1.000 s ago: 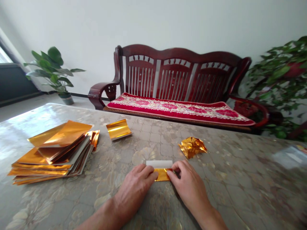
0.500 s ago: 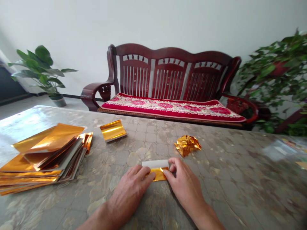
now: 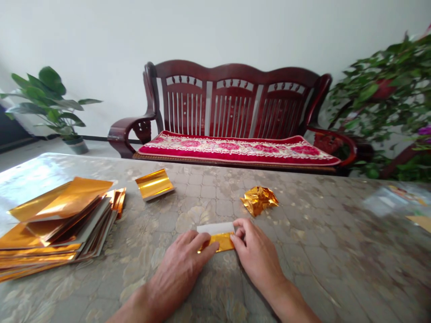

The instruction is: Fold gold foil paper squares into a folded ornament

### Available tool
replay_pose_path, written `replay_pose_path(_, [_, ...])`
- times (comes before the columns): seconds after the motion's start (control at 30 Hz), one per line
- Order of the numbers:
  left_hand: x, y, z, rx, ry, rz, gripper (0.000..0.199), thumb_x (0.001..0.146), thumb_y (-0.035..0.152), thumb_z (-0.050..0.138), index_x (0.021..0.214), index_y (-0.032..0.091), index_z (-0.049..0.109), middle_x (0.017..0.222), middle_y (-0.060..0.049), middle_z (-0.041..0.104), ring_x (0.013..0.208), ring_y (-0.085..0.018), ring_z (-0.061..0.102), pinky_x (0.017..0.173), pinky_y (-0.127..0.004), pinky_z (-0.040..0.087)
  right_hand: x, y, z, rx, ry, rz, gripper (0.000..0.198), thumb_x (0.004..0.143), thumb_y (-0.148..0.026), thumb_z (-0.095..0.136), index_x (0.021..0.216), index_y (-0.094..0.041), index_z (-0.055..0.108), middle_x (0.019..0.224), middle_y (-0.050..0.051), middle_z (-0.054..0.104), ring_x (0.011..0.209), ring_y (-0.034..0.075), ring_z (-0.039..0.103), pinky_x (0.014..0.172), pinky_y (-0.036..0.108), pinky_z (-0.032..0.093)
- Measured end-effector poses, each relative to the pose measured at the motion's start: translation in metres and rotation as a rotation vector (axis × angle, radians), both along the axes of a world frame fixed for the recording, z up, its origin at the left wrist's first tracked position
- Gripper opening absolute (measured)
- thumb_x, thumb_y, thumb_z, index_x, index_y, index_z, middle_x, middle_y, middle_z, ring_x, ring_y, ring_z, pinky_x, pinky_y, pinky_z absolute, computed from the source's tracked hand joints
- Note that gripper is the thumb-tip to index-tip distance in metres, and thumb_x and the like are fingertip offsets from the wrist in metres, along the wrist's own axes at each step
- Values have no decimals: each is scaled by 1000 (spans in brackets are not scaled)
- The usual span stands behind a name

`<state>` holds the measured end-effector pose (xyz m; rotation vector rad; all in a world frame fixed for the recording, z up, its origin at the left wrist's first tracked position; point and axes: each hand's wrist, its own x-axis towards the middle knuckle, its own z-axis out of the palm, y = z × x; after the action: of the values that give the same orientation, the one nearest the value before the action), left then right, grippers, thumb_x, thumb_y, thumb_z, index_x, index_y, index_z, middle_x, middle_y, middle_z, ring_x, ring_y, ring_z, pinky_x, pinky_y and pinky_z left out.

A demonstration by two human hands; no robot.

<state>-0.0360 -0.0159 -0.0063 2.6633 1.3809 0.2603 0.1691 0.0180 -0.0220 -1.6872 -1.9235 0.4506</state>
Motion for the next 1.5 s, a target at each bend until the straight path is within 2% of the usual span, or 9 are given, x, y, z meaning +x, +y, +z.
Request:
replay_pose_path(0.2, [-2, 1, -3, 22, 18, -14, 42, 96, 13, 49, 134, 29, 48, 121, -2, 60, 100, -21, 54, 90, -40, 54, 10, -2, -2, -19, 125, -12, 19, 82, -18, 48, 96, -23, 59, 85, 1, 69, 79, 19, 66, 72, 30, 47])
replay_pose_path(0.33, [-1, 0, -1, 13, 2, -17, 42, 95, 13, 51, 134, 30, 48, 122, -2, 59, 101, -21, 54, 91, -40, 54, 12, -6, -5, 21, 159, -30, 25, 79, -12, 47, 97, -23, 60, 89, 1, 71, 80, 17, 67, 74, 29, 49])
replay_pose_path(0.47, [-1, -1, -2, 20, -11, -9, 43, 94, 11, 52, 133, 30, 49, 123, -2, 59, 102, -20, 54, 92, -40, 54, 11, -7, -7, 53, 159, -21, 25, 78, -11, 48, 96, -23, 62, 88, 1, 72, 81, 17, 68, 74, 29, 50])
replay_pose_path(0.7, [-2, -1, -4, 20, -76, -19, 42, 93, 10, 55, 131, 29, 51, 123, -2, 59, 105, -19, 55, 94, -35, 53, 9, -8, -5, 22, 173, -32, 29, 77, -9, 50, 97, -24, 66, 86, 0, 74, 80, 16, 70, 74, 28, 50])
replay_pose_path(1.0, [-2, -1, -6, 56, -81, -25, 43, 94, 10, 53, 133, 29, 50, 125, -3, 59, 106, -19, 56, 94, -35, 54, 8, -7, -3, 30, 133, -44, 31, 76, -7, 51, 97, -24, 67, 85, -1, 74, 79, 16, 69, 73, 28, 49])
replay_pose_path(1.3, [-2, 1, -7, 50, -49, -35, 42, 93, 10, 54, 130, 30, 52, 127, -2, 58, 107, -20, 54, 94, -37, 53, 8, -10, -1, 10, 106, 16, 26, 79, -10, 53, 93, -25, 68, 87, -1, 74, 82, 17, 69, 75, 28, 49])
replay_pose_path(1.5, [-1, 0, -2, 29, -44, -32, 40, 95, 12, 52, 130, 30, 53, 125, -2, 58, 105, -20, 54, 92, -37, 53, 8, -13, 1, 62, 77, 48, 29, 82, -10, 49, 101, -24, 66, 89, 0, 73, 85, 18, 68, 77, 28, 48])
